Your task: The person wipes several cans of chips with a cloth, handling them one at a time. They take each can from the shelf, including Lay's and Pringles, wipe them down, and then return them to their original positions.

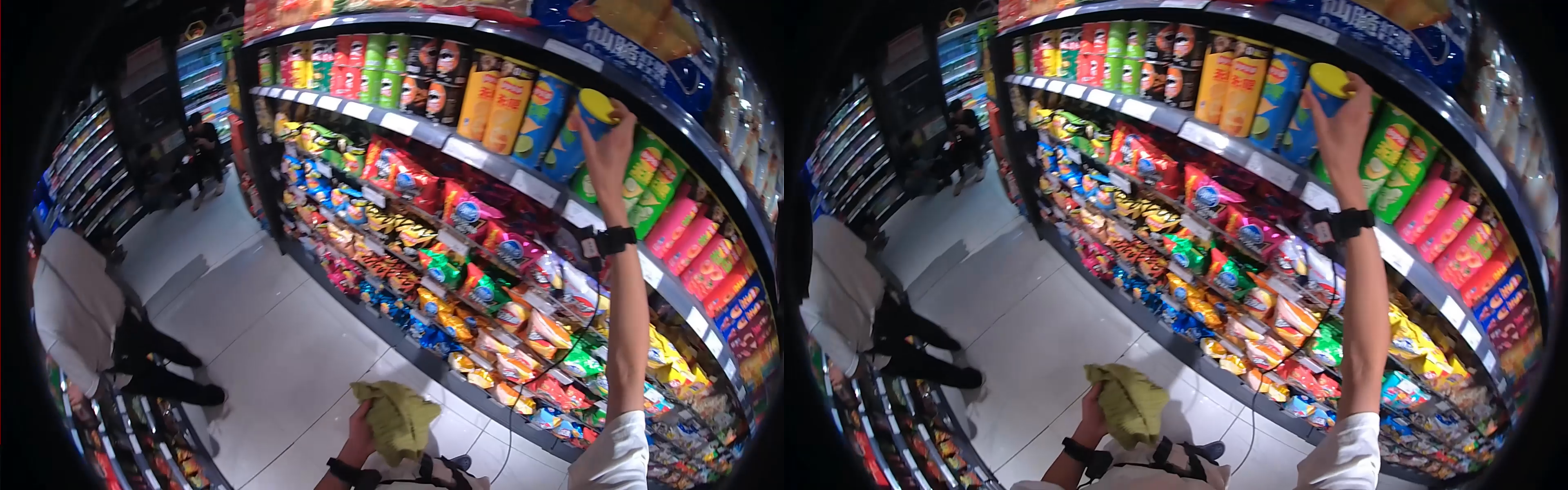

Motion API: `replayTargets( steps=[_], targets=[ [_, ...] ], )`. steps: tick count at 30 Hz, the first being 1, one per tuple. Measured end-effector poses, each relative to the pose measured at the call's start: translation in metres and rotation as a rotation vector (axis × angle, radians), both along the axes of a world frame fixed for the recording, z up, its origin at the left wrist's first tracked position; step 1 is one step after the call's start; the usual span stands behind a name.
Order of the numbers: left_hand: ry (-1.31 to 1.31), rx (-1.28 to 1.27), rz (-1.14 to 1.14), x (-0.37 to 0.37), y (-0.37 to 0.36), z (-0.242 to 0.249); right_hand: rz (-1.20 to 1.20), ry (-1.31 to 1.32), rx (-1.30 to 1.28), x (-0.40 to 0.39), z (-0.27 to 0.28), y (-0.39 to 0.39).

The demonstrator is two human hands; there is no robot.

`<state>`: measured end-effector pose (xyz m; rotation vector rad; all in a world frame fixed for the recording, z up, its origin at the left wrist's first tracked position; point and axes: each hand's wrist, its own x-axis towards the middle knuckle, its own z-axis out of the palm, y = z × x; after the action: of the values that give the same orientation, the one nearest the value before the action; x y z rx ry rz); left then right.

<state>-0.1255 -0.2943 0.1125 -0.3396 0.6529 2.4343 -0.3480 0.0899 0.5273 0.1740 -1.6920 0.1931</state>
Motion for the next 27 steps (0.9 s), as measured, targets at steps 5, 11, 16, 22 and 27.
replayTargets(
  steps=[5,11,16,22,27],
  targets=[
    [-0.060,0.028,0.076,-0.001,0.007,0.042,0.142,0.265,0.177,0.025,-0.017,-0.028],
    [0.102,0.071,0.147,0.000,0.007,0.068,0.416,0.266,0.201,0.110,-0.059,-0.071],
    [0.349,0.013,0.127,0.015,0.015,0.066,0.623,-0.435,0.111,0.200,-0.156,-0.094],
    [1.228,-0.912,-0.123,0.014,0.097,0.134,0.903,-0.569,-0.228,0.247,-0.224,-0.110],
    [1.014,-0.705,-0.274,0.032,0.130,0.128,1.053,-0.616,-0.270,0.274,-0.234,-0.076]
  ],
)
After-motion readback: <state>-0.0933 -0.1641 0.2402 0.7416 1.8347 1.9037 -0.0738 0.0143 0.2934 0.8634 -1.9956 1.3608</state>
